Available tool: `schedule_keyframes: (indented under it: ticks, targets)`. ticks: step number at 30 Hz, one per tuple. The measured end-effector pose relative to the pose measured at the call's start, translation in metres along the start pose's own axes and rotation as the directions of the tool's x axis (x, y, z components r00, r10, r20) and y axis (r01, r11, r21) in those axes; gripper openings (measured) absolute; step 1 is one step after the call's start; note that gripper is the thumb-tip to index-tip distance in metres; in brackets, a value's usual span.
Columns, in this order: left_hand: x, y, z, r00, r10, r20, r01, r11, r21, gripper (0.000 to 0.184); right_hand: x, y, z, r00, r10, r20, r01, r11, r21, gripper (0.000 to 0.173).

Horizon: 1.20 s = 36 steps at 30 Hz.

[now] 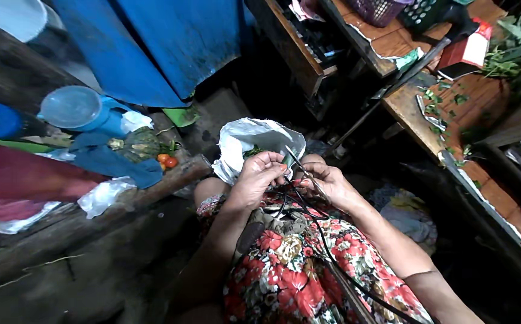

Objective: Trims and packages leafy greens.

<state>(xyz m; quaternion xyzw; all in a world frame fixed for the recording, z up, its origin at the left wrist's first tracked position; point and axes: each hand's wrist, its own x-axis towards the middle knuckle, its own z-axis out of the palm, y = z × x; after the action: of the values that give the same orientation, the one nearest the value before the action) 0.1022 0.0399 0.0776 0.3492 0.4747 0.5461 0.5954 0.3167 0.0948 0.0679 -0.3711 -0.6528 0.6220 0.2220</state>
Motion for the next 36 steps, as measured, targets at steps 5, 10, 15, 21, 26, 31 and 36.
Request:
schedule_keyframes:
  ticks: [5,10,15,21,26,31,36]
  targets:
    - [-0.001,0.002,-0.006,0.999,-0.007,0.050,0.007,1.000,0.008,0.018,0.001,-0.001,-0.001,0.999,-0.046,-0.016,0.046,0.999,0.009,0.027]
    - [-0.002,0.002,-0.007,1.000,0.011,-0.016,-0.010,1.000,0.029,0.013,0.003,0.004,-0.002,0.998,-0.045,-0.036,0.046,0.998,0.036,0.028]
    - [0.001,0.001,-0.007,0.997,0.032,-0.069,-0.036,0.998,-0.055,0.012,0.001,0.004,-0.002,0.999,0.004,0.041,-0.004,1.000,-0.020,0.042]
    - [0.001,0.003,-0.002,0.999,-0.036,-0.007,0.035,0.999,-0.024,0.012,0.001,-0.001,0.000,0.999,0.009,0.043,-0.007,0.999,-0.043,0.039]
    - [-0.001,0.005,-0.004,0.998,-0.054,0.012,0.054,0.999,0.004,0.014,0.003,0.000,0.001,0.998,-0.061,0.011,0.061,0.998,-0.023,0.030]
    - [-0.001,0.007,-0.008,0.999,-0.048,0.017,0.047,0.997,0.055,0.014,0.003,-0.005,-0.001,0.997,-0.071,0.010,0.071,0.997,-0.019,0.028]
    - [-0.001,0.009,-0.008,1.000,0.001,-0.008,-0.001,1.000,0.028,0.012,0.006,-0.004,-0.001,0.997,-0.070,-0.032,0.068,0.996,-0.061,0.031]
